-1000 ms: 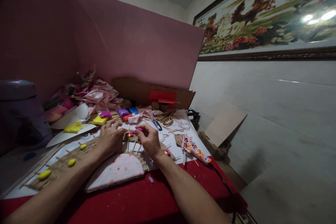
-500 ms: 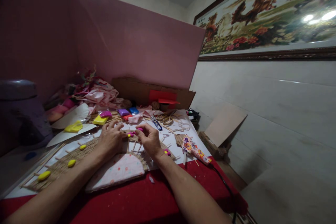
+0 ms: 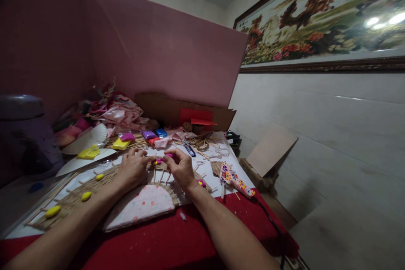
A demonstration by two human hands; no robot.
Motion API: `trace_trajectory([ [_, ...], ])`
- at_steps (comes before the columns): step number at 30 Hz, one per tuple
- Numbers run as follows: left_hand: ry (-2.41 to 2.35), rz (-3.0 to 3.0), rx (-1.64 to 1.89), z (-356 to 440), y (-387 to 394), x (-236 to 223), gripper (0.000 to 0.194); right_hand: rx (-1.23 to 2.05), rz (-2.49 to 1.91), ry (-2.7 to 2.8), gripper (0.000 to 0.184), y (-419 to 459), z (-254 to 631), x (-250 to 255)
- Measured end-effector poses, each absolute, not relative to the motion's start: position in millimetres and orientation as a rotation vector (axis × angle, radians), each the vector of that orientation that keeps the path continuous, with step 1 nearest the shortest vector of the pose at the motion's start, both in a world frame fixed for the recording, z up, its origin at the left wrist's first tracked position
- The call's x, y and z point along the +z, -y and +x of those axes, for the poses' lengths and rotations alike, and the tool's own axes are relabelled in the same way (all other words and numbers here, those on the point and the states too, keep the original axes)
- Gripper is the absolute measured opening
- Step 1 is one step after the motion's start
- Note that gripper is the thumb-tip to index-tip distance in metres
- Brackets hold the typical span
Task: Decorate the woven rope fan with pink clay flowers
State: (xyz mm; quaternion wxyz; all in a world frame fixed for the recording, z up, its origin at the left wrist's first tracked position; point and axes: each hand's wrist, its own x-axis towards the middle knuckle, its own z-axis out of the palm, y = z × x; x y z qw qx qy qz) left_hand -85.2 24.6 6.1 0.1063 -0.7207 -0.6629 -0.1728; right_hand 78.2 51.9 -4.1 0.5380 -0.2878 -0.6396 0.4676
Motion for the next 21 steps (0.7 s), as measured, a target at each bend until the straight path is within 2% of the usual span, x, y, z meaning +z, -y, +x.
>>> trace_trajectory([
  [21,1.82,-2.065,-0.525,-84.0,-26.0,3.5,0.031,1.111,-0.681,1.527,0.024,-50.2,77.5,-3.4],
])
